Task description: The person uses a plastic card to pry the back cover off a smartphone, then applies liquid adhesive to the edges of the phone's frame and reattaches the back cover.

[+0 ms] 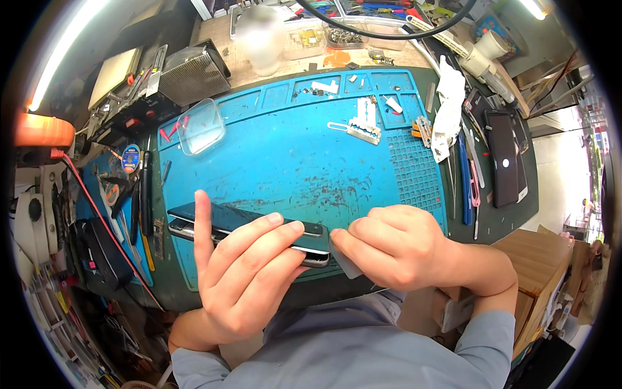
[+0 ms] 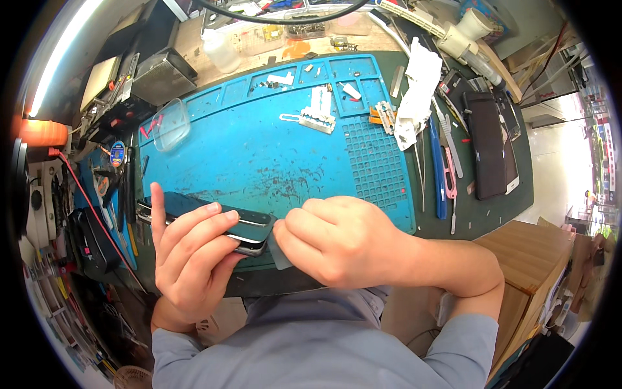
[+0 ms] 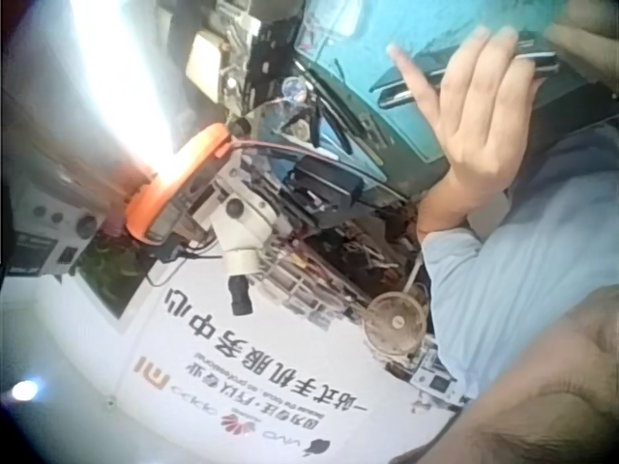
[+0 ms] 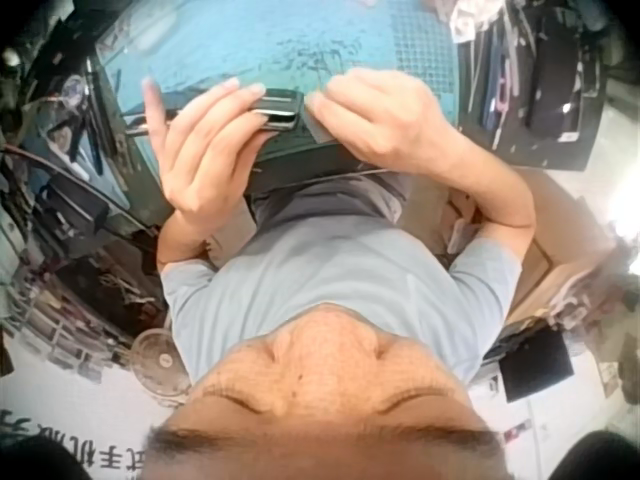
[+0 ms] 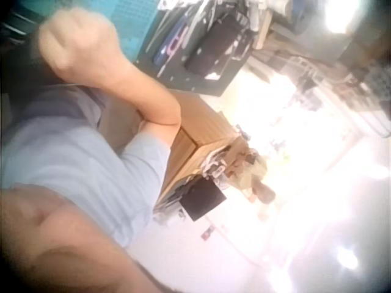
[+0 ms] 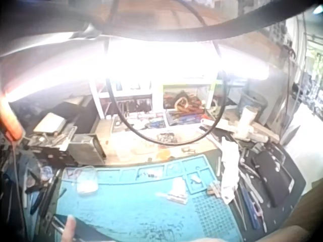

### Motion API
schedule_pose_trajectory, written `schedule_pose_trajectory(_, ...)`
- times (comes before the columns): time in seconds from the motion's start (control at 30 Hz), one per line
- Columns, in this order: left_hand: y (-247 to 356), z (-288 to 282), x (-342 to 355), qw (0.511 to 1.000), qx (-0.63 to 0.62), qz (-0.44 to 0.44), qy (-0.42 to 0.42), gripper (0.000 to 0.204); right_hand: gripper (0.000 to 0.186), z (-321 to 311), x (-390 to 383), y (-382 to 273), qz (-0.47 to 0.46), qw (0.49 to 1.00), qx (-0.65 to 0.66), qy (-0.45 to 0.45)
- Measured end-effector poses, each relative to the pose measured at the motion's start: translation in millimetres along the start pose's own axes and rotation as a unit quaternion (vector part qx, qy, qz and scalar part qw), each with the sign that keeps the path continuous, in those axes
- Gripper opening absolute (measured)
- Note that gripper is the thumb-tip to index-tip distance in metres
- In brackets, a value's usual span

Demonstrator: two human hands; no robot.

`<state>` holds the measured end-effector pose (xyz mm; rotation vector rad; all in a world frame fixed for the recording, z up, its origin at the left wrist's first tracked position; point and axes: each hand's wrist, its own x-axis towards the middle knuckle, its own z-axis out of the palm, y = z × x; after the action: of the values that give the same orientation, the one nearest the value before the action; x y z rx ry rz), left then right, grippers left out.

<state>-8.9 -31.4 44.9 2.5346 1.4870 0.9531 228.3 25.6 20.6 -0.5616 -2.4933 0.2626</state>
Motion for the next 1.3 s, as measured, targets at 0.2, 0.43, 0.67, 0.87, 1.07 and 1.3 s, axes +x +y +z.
schedule_pose_trajectory(0.2,2,1,-2,1.0,-0.008,-0.006,0.003,0.017,0.016,-6,2,-2,0.058,0.99,-0.016,-0.126)
schedule_pose_trajectory(0.43,-7,1,-2,0.998,0.016,0.043,0.038,0.014,0.055,-36,9,17,0.284,0.946,0.083,-0.134)
schedule_pose_trajectory(0.67,-14,-4,-8,0.969,0.009,0.137,0.205,0.035,0.037,-35,17,27,0.325,0.926,0.194,-0.009)
schedule_pose_trajectory(0.87,-1,-14,-1,0.956,-0.086,0.03,0.278,0.034,0.114,-14,27,-19,0.161,0.949,0.272,-0.008)
schedule_pose_trajectory(1.07,15,0,20,0.94,-0.175,-0.004,0.291,0.033,0.12,17,52,-40,0.18,0.946,0.197,0.183)
schedule_pose_trajectory(1.3,14,-18,19,0.961,-0.184,-0.007,0.207,0.021,0.111,10,64,-19,0.18,0.924,0.303,0.147)
